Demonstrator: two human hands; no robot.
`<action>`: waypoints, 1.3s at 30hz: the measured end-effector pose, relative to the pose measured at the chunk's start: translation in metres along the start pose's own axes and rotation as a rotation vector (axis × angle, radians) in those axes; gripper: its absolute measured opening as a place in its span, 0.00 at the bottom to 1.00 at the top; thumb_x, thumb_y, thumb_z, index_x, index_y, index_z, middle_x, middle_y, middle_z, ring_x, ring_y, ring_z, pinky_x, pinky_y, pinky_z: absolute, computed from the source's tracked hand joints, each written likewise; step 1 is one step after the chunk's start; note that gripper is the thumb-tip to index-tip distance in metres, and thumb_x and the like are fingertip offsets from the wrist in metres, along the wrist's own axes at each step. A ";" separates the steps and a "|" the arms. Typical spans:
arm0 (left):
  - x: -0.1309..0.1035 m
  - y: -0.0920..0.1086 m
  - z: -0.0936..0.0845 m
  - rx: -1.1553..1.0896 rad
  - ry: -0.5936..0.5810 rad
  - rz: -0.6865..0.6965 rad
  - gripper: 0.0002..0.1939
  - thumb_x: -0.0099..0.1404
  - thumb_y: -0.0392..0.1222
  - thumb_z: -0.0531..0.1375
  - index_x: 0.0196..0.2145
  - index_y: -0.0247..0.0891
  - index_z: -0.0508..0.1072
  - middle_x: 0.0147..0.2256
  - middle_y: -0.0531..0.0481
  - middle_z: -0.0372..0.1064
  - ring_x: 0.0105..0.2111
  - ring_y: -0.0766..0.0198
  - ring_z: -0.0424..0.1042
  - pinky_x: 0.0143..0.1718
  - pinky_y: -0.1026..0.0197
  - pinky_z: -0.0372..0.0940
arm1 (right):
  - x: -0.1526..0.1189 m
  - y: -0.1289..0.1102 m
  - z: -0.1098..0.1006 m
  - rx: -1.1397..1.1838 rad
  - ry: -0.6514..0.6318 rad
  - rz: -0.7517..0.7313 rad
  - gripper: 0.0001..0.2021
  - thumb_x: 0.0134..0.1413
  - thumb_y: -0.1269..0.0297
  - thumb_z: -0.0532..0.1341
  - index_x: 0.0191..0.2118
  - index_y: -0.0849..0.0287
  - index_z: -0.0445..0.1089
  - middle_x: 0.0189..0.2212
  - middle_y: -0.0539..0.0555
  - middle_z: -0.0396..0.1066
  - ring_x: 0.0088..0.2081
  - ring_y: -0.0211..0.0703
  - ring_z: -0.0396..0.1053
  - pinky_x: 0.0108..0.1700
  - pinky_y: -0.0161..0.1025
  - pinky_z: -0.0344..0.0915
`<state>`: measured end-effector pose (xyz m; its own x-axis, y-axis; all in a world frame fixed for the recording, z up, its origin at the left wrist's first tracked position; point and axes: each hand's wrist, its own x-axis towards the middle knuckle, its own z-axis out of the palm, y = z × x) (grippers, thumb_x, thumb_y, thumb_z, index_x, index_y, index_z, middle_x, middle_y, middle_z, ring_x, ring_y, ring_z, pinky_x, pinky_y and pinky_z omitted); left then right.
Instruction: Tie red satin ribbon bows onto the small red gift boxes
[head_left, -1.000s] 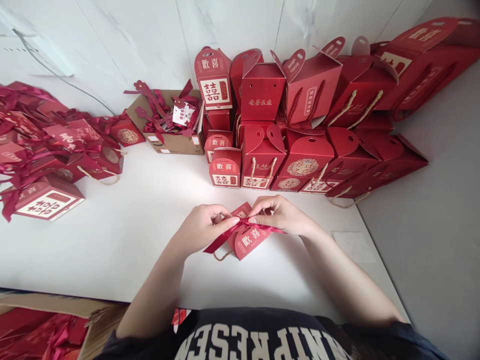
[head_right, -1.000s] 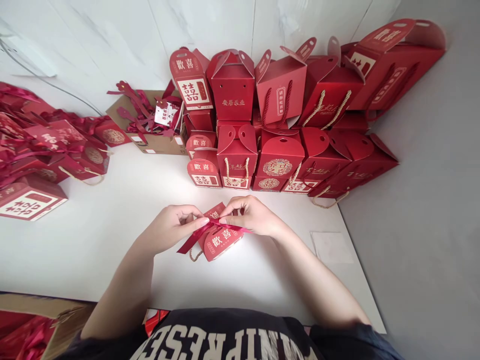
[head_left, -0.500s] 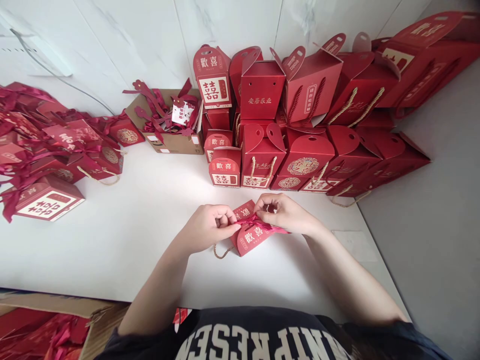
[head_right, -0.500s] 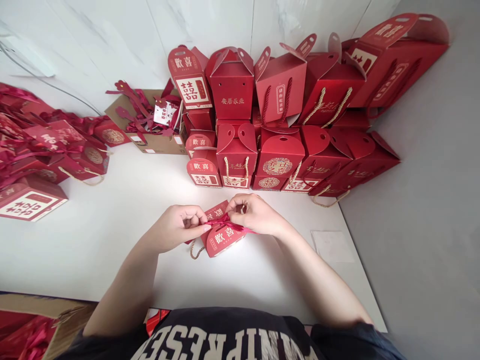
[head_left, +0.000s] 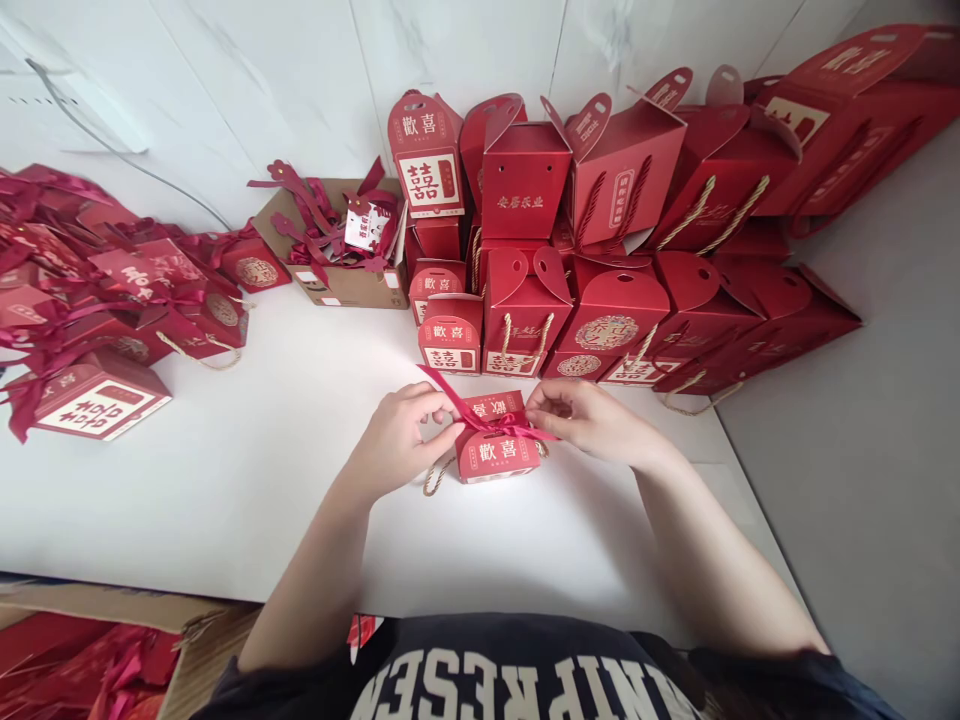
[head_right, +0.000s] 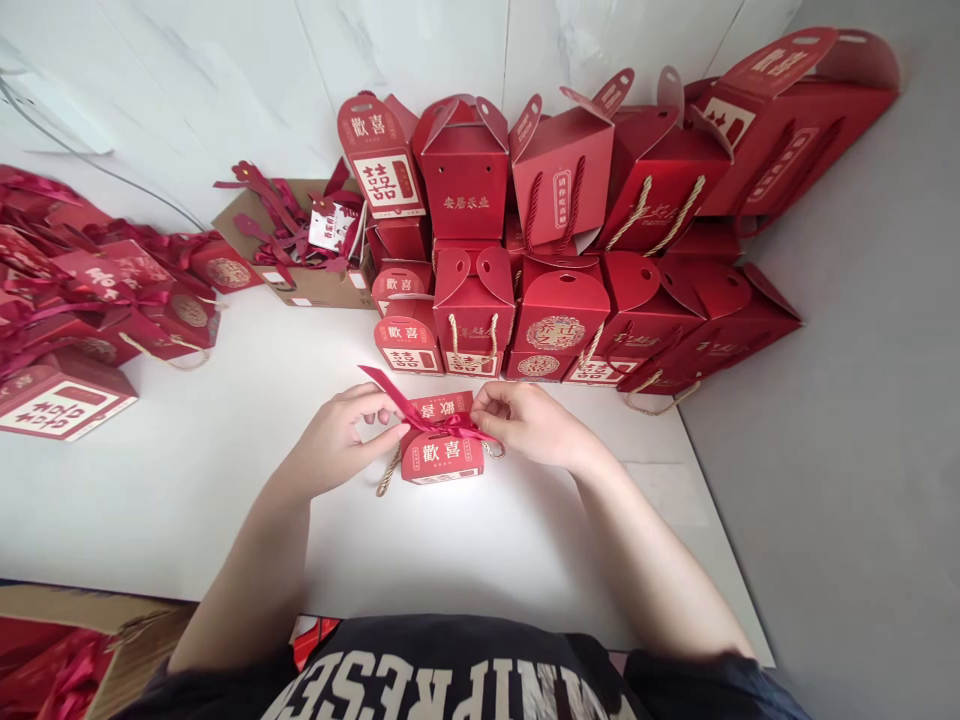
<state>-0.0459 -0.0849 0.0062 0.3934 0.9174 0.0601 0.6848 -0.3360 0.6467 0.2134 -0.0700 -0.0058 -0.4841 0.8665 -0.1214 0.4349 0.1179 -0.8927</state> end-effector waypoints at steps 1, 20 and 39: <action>0.001 -0.002 0.001 -0.021 0.013 0.036 0.05 0.63 0.39 0.58 0.35 0.39 0.74 0.34 0.49 0.66 0.35 0.64 0.67 0.26 0.66 0.61 | -0.001 0.000 -0.001 0.056 -0.029 0.005 0.06 0.59 0.61 0.58 0.35 0.57 0.66 0.24 0.48 0.70 0.25 0.36 0.66 0.29 0.34 0.62; 0.004 -0.009 0.008 0.065 0.016 0.294 0.07 0.66 0.35 0.58 0.39 0.40 0.75 0.38 0.48 0.66 0.40 0.61 0.66 0.47 0.54 0.63 | 0.000 -0.003 0.001 0.008 -0.030 -0.111 0.10 0.63 0.57 0.57 0.43 0.55 0.69 0.32 0.50 0.71 0.29 0.37 0.67 0.33 0.37 0.64; 0.007 -0.012 0.014 0.042 0.059 0.357 0.05 0.69 0.38 0.56 0.37 0.39 0.71 0.38 0.47 0.68 0.40 0.61 0.67 0.43 0.56 0.64 | -0.002 -0.002 -0.002 0.022 -0.106 -0.099 0.10 0.62 0.55 0.58 0.38 0.57 0.67 0.26 0.48 0.68 0.27 0.37 0.64 0.31 0.35 0.61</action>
<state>-0.0427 -0.0771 -0.0112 0.5771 0.7509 0.3210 0.5359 -0.6448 0.5450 0.2151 -0.0711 -0.0032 -0.6015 0.7952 -0.0762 0.3652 0.1888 -0.9116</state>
